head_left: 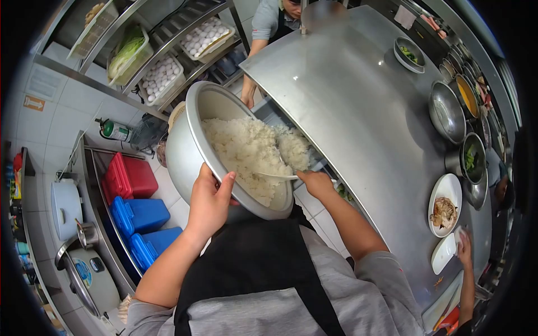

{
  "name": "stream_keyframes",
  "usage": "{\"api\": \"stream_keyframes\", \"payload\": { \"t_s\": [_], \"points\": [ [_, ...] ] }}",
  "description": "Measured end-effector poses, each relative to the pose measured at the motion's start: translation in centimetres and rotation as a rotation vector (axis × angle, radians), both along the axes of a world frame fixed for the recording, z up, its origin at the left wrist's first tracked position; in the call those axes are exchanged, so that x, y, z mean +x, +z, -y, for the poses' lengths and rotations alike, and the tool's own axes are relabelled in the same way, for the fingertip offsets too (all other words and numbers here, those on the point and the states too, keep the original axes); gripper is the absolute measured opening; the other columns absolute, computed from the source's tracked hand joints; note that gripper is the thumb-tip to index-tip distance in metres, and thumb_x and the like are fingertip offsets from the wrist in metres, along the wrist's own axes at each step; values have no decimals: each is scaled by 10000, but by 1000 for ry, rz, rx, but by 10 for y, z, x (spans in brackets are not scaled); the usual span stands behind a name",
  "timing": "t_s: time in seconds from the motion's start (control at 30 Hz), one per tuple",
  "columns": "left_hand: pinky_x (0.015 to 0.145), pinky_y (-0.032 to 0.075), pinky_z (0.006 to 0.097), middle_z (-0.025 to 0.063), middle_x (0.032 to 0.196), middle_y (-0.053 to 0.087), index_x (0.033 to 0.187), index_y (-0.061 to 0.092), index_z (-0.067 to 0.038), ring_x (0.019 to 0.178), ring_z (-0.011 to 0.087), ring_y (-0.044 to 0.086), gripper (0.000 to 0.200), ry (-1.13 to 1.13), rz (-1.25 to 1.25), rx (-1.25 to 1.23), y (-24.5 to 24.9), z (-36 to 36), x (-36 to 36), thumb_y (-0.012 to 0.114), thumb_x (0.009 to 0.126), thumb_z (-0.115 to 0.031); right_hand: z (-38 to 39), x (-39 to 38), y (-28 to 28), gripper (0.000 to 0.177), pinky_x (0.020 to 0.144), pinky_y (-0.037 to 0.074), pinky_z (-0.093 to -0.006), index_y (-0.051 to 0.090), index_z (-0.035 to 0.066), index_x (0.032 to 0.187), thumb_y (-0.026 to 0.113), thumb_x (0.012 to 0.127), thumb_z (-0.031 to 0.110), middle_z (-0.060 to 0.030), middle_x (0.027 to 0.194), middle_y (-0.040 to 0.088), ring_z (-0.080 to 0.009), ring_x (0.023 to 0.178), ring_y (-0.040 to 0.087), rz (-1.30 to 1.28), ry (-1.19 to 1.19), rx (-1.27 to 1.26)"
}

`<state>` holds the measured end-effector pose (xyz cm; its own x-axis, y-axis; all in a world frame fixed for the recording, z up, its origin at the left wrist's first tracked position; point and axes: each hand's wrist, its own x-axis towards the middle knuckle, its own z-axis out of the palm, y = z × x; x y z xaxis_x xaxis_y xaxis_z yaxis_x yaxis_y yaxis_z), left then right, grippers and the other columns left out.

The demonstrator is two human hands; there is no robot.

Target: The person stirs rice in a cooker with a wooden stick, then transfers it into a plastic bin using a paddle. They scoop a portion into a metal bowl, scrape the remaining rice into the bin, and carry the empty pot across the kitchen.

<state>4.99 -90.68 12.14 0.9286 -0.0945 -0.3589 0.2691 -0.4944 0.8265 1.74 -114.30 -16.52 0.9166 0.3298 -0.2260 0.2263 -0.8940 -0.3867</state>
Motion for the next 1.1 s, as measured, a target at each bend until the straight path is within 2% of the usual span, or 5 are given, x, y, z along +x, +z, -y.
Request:
{"api": "stream_keyframes", "payload": {
  "t_s": [0.4,0.57,0.7,0.9,1.1],
  "points": [
    [539,551,254,90,971,625,1192,444,-3,759,133,636,261,113,-159,-135,-54,-18,13,515,978,-134,10,-13,100,271,747,507,-483,533,101,1139,448,882,90,-222,894,653,-363,909,655,-456,-228,106],
    [538,541,237,74,967,628,1158,463,-13,743,116,630,218,133,-137,-163,-46,-11,20,513,977,-124,2,-35,20,265,801,495,-472,492,61,1204,437,959,143,-296,1037,588,-401,1000,599,-496,-419,319],
    [537,539,231,71,968,643,1185,479,-27,747,113,639,239,187,-102,-121,-43,-19,23,505,982,-150,8,-38,-36,330,618,521,-351,446,31,1268,426,1001,224,-168,938,628,-238,666,633,-842,-822,1209],
    [579,570,255,76,995,642,1203,487,-19,751,133,660,259,289,-49,-138,-24,-42,18,507,974,-137,14,-134,-80,336,789,503,-424,415,48,1306,430,983,139,-213,963,644,-385,885,634,-494,-689,453],
    [878,502,310,103,1121,633,1257,482,12,977,157,630,325,267,-43,-166,6,-57,30,520,976,-145,-15,-119,-14,338,917,448,-408,414,25,1229,488,977,237,-246,1094,603,-386,1052,595,-644,-1006,892]
  ]
}}
